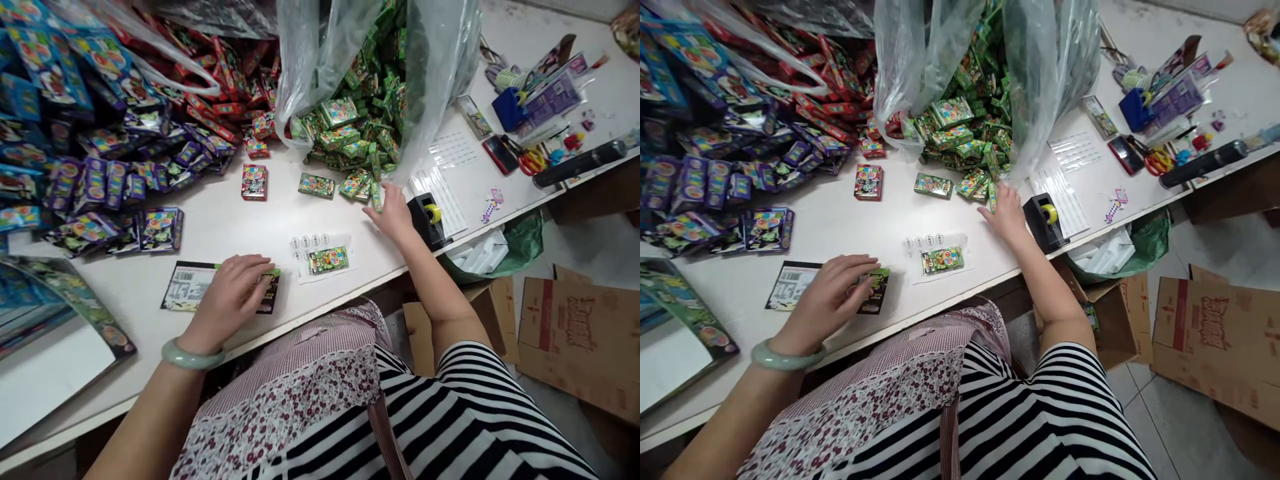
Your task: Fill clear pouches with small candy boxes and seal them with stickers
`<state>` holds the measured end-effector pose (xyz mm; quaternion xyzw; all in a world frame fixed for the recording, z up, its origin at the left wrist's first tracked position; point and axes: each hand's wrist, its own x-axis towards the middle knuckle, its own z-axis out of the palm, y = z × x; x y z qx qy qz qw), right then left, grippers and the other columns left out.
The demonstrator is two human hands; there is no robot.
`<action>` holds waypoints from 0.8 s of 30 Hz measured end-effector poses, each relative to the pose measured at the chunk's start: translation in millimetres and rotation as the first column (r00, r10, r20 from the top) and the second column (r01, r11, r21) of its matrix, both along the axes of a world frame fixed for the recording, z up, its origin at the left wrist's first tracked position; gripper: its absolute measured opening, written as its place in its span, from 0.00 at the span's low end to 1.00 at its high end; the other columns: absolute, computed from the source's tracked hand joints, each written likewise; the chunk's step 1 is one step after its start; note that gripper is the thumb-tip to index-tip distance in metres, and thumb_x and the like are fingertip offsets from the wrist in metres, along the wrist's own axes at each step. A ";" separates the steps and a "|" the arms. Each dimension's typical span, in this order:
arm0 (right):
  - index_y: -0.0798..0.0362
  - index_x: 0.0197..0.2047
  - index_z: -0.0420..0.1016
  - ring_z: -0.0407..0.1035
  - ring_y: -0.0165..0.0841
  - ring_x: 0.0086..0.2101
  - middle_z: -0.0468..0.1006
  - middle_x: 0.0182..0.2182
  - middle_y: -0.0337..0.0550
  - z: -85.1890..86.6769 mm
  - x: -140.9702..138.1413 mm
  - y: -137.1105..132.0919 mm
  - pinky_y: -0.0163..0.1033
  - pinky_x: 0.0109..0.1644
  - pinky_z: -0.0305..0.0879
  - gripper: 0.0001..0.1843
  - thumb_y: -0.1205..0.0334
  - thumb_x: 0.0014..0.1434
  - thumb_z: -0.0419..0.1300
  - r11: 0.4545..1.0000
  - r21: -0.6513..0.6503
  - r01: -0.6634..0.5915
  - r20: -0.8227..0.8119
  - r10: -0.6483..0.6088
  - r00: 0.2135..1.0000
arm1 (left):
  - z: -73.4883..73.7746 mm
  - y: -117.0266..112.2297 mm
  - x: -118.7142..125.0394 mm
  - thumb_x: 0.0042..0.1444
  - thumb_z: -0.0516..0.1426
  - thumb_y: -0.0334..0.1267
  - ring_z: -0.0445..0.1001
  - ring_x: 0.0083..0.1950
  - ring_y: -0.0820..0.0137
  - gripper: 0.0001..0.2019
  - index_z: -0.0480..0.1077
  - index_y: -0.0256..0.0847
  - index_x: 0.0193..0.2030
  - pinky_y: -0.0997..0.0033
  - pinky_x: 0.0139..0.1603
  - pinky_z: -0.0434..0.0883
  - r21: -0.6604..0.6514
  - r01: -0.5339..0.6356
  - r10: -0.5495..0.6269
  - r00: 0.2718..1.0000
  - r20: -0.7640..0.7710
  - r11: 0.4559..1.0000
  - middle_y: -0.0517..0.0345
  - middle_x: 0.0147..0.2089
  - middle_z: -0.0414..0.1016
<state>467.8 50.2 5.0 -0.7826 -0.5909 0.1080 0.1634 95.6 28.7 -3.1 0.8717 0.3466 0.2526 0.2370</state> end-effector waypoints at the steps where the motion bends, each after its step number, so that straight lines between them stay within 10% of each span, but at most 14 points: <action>1: 0.64 0.64 0.60 0.66 0.54 0.56 0.69 0.57 0.69 -1.0 9.2 4.4 0.57 0.60 0.61 0.33 0.59 0.59 0.61 0.997 -0.046 0.054 -0.005 -0.054 0.999 | 0.9 2.1 -4.0 0.61 0.55 0.40 0.77 0.52 0.56 0.11 0.74 0.48 0.49 0.46 0.59 0.69 0.007 -0.017 0.017 1.000 0.010 1.000 0.50 0.50 0.79; 7: 0.57 0.55 0.67 0.71 0.35 0.35 0.77 0.36 0.45 2.9 14.7 -5.5 0.40 0.42 0.69 0.24 0.54 0.59 0.58 0.991 0.034 0.129 -0.442 -0.101 0.891 | 5.3 4.9 -15.6 0.59 0.58 0.39 0.79 0.46 0.57 0.11 0.74 0.50 0.48 0.46 0.60 0.67 0.018 -0.113 0.111 0.989 0.100 0.993 0.54 0.45 0.81; 11: 0.52 0.49 0.69 0.65 0.27 0.26 0.71 0.28 0.33 11.5 -29.0 -22.4 0.32 0.28 0.63 0.26 0.45 0.51 0.64 0.997 0.003 -0.071 -0.856 0.039 0.515 | 18.2 -2.6 -4.1 0.60 0.58 0.38 0.78 0.45 0.61 0.09 0.75 0.47 0.46 0.54 0.55 0.72 -0.124 -0.171 0.192 0.962 0.191 0.977 0.55 0.43 0.80; 15: 0.49 0.50 0.66 0.71 0.28 0.32 0.75 0.35 0.37 14.3 -93.2 -30.7 0.33 0.34 0.71 0.26 0.51 0.50 0.66 0.976 0.017 -0.215 -0.960 0.077 0.270 | 23.9 -15.2 20.4 0.60 0.59 0.42 0.78 0.48 0.64 0.15 0.71 0.44 0.53 0.59 0.52 0.74 -0.388 -0.161 0.272 0.929 0.250 0.907 0.51 0.47 0.79; 24: 0.50 0.58 0.64 0.71 0.37 0.48 0.70 0.55 0.53 25.4 -158.6 -32.6 0.45 0.47 0.74 0.28 0.52 0.56 0.65 0.835 0.199 -0.513 -0.771 0.457 0.443 | 8.8 -27.1 5.3 0.52 0.66 0.46 0.75 0.33 0.71 0.23 0.65 0.42 0.50 0.73 0.28 0.72 -0.814 0.014 0.631 0.624 0.462 0.581 0.55 0.39 0.76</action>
